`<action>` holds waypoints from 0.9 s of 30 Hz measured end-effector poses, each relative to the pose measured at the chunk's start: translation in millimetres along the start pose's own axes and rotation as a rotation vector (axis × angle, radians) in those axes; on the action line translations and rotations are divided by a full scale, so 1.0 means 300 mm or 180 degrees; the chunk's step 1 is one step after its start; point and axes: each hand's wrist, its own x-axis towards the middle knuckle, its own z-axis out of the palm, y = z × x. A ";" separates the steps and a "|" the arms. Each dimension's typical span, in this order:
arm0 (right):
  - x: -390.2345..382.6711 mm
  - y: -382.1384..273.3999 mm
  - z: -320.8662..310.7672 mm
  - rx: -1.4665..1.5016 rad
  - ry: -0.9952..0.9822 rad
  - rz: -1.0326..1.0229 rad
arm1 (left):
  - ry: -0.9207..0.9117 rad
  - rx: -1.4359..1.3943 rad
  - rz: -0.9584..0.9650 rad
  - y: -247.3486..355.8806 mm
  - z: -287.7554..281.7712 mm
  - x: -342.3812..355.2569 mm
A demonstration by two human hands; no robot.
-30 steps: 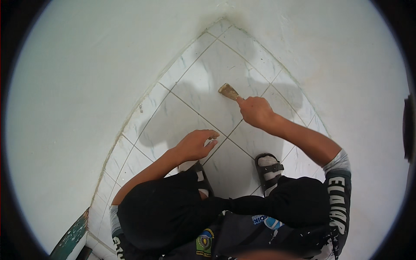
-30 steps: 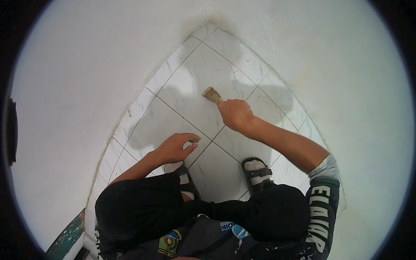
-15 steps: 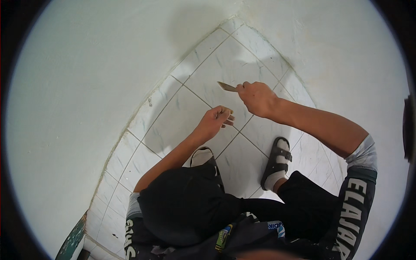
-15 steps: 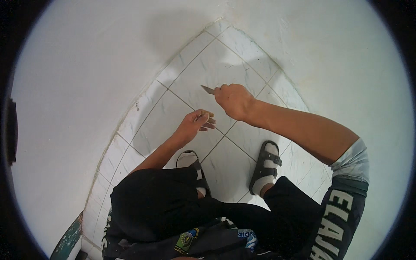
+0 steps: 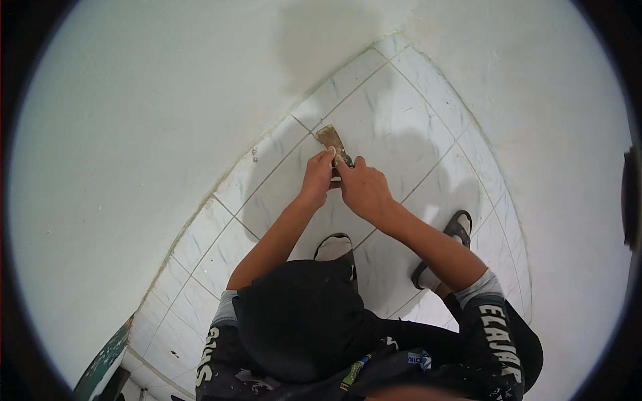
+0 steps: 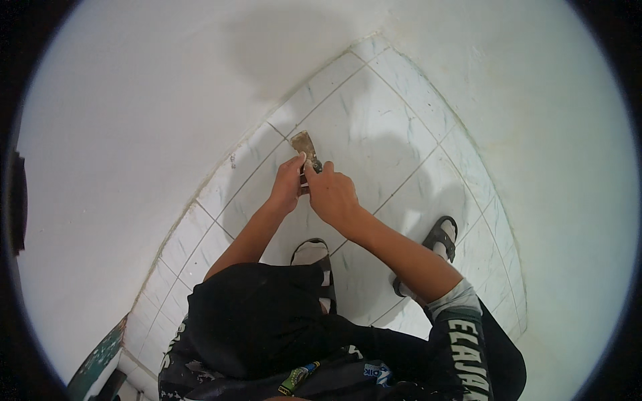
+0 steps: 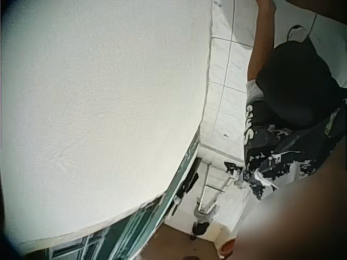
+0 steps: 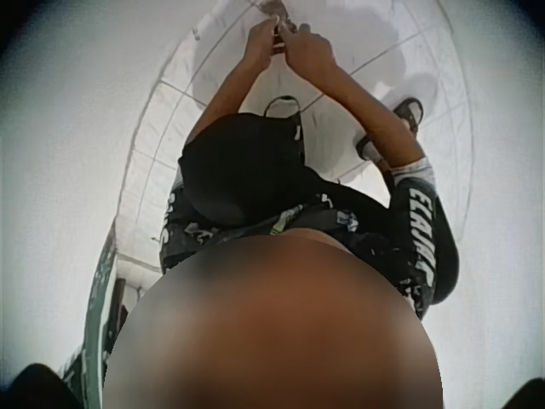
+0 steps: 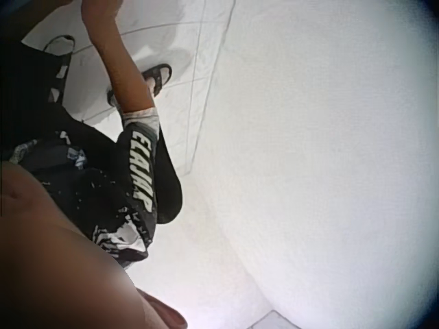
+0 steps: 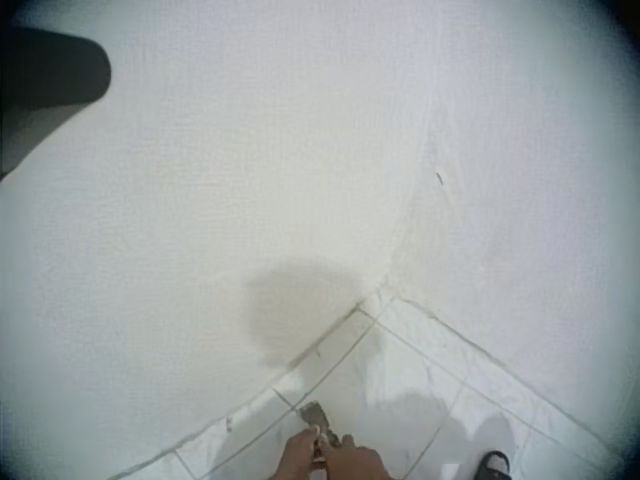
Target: Plastering a small hole or gap in a wall near the floor using a putty knife.
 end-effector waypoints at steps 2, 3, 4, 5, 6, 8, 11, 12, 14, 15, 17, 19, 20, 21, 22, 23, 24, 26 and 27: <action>0.023 -0.010 0.021 0.0046 -0.0017 0.0017 | 0.0088 -0.0010 -0.0012 0.012 -0.013 0.011; 0.034 -0.012 0.029 0.0024 0.0026 0.0026 | 0.0101 0.0003 0.0050 0.019 -0.017 0.016; 0.044 -0.013 0.036 -0.0017 0.0067 0.0052 | 0.0201 0.0004 0.0064 0.029 -0.020 0.023; 0.054 -0.014 0.040 0.0003 0.0052 0.0029 | 0.0296 -0.0014 0.0057 0.039 -0.021 0.030; 0.064 -0.014 0.043 -0.0022 0.0171 -0.0006 | 0.0310 -0.0002 0.0074 0.048 -0.023 0.035; 0.083 -0.016 0.041 -0.0050 0.0283 -0.0053 | 0.0356 -0.0109 0.0083 0.068 -0.027 0.050; 0.109 -0.031 0.026 -0.0157 0.0113 -0.0032 | 0.0613 -0.0144 0.0063 0.085 -0.038 0.084; 0.118 -0.041 0.021 -0.0247 0.0046 -0.0003 | 0.0626 -0.0153 0.0065 0.087 -0.046 0.099; 0.138 -0.063 0.010 -0.0338 -0.0028 0.0017 | 0.0635 -0.0169 0.0150 0.085 -0.072 0.133; 0.150 -0.075 0.006 -0.0378 -0.0069 0.0034 | 0.0661 -0.0153 0.0095 0.083 -0.086 0.152; 0.173 -0.091 -0.004 -0.0416 -0.0110 0.0039 | 0.0502 -0.0398 0.0397 0.077 -0.111 0.188; 0.202 -0.098 -0.016 -0.0623 0.0005 -0.0095 | 0.0548 -0.0397 0.0424 0.082 -0.131 0.221; 0.216 -0.097 -0.024 -0.0584 0.0021 -0.0098 | 0.0688 -0.0379 0.0255 0.089 -0.137 0.236; 0.231 -0.095 -0.030 -0.0550 0.0011 -0.0204 | 0.0677 -0.0380 0.0313 0.097 -0.142 0.251; 0.245 -0.092 -0.036 -0.0520 0.0002 -0.0305 | 0.0703 -0.0528 0.0303 0.107 -0.144 0.266; 0.257 -0.090 -0.039 -0.0524 -0.0004 -0.0306 | 0.0765 -0.0673 0.0236 0.112 -0.147 0.277; 0.268 -0.090 -0.041 -0.0498 0.0059 -0.0320 | 0.0719 -0.0685 0.0290 0.117 -0.150 0.286; 0.278 -0.094 -0.040 -0.0479 0.0120 -0.0338 | 0.0757 -0.0562 0.0336 0.121 -0.161 0.292; 0.280 -0.097 -0.038 -0.0420 0.0100 -0.0302 | 0.0757 -0.0571 0.0342 0.120 -0.166 0.292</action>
